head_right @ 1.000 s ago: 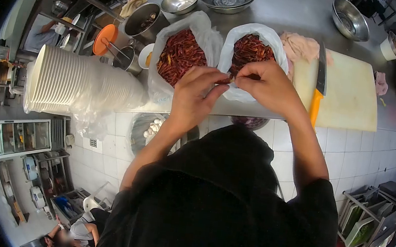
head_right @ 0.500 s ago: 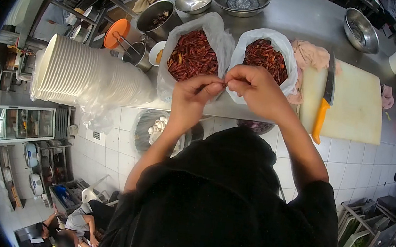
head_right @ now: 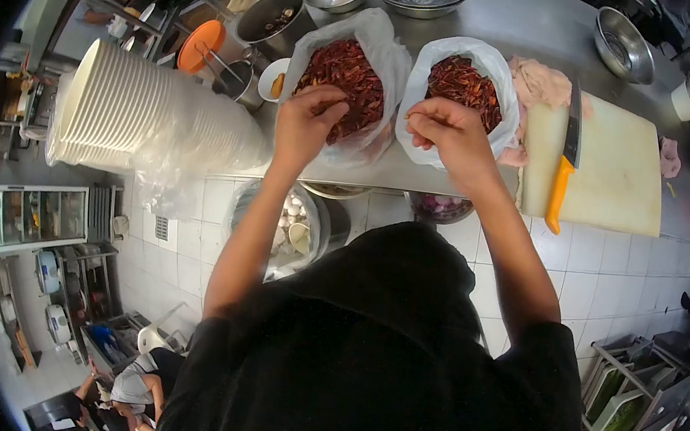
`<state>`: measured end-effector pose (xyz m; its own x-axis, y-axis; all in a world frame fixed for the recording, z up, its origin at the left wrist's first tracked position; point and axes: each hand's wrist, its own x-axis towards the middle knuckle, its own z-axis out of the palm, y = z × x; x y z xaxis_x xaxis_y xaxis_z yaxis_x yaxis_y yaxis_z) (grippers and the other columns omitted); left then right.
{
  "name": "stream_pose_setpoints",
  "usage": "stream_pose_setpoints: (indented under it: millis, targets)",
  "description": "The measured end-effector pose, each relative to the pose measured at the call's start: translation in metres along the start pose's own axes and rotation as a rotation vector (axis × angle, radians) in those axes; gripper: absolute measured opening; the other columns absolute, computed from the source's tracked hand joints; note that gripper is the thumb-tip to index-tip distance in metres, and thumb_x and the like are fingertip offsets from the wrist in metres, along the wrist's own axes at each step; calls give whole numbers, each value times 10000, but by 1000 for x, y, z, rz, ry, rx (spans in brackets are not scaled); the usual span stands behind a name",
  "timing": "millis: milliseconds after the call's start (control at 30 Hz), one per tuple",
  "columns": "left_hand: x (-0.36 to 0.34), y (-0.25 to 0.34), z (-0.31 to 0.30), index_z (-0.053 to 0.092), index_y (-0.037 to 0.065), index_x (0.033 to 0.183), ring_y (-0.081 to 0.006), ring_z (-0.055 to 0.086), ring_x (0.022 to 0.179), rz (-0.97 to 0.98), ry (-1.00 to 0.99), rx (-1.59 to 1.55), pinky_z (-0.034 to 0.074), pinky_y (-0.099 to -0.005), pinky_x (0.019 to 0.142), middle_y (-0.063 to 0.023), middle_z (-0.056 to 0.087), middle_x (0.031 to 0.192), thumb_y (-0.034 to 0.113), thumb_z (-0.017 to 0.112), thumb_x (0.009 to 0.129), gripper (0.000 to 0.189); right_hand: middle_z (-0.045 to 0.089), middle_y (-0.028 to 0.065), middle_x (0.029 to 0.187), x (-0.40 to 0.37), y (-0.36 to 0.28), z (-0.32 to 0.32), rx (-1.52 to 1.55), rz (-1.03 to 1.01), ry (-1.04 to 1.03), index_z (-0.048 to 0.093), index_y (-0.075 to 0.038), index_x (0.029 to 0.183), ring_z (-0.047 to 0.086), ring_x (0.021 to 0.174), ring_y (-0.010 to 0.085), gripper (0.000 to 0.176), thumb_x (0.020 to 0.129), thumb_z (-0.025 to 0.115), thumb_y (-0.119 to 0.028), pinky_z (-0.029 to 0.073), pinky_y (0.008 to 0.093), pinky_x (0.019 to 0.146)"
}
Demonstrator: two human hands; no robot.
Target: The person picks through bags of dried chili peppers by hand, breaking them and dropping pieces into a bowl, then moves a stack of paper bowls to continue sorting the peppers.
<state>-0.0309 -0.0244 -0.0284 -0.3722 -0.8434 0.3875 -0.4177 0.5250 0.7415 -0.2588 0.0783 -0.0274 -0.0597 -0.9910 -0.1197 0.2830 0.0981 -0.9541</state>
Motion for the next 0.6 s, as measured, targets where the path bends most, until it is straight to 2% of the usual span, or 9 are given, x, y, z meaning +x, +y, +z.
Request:
stream_pose_setpoints:
  millis: [100,300,333,367,400,433,467,500,600]
  targets:
    - [-7,-9,-24,746,38,1012,-256,695,871,-50,61,-19,522,-298,776,-119,733,1036,67,742,834,181,664,25,818,-2,8,9,-215,-62,111,681,0,975,578,691,85,92,901,649,-43,463,231,644]
    - [-35,50,-112,726,-31,1012,-172,662,934,-74,296,-95,519,-282,823,-120,716,1058,14,715,864,155,670,21,821,-9,38,101,-455,-154,-99,694,-11,944,613,715,82,83,874,652,-3,503,250,661]
    - [-37,61,-119,722,-44,1005,-160,653,942,-25,327,-88,519,-279,832,-121,713,1056,-5,707,869,143,674,28,819,-4,65,127,-506,-327,-148,693,-1,932,612,711,90,76,872,650,-20,503,264,651]
    - [-38,69,-123,721,-42,1004,-166,654,947,3,331,-95,519,-282,843,-125,711,1062,-16,703,868,140,694,83,828,-5,82,158,-426,-151,-293,691,9,935,653,738,180,117,832,647,-26,524,327,685]
    - [-41,76,-126,721,-41,1003,-172,655,952,29,334,-103,518,-285,853,-129,708,1068,-27,699,866,139,700,163,898,0,108,183,-548,-366,-417,703,-4,987,675,827,314,225,779,620,-27,530,405,773]
    - [-44,81,-126,714,-45,1005,-187,654,971,29,320,-122,517,-293,866,-135,702,1080,-27,697,867,141,684,217,976,1,132,204,-672,-334,-628,712,-27,1045,646,915,409,337,734,580,-24,509,460,843]
    - [-49,82,-127,712,-47,1004,-189,653,976,12,314,-101,517,-293,869,-134,701,1082,-29,695,868,139,682,211,1022,-10,135,216,-764,-377,-652,706,-33,1106,648,939,402,396,737,560,-22,505,479,849]
    - [-54,81,-129,710,-49,1004,-191,651,981,-6,303,-75,516,-294,871,-134,701,1084,-31,693,868,138,681,220,997,-12,166,224,-837,-588,-570,718,-23,1015,651,939,405,318,736,567,-37,505,490,838]
    - [-85,59,-137,697,-66,1013,-192,647,1002,-117,335,-78,508,-292,884,-134,698,1090,-40,684,871,145,679,232,966,-10,86,206,-1047,-137,-807,707,-15,876,651,943,413,190,742,577,-50,503,506,828]
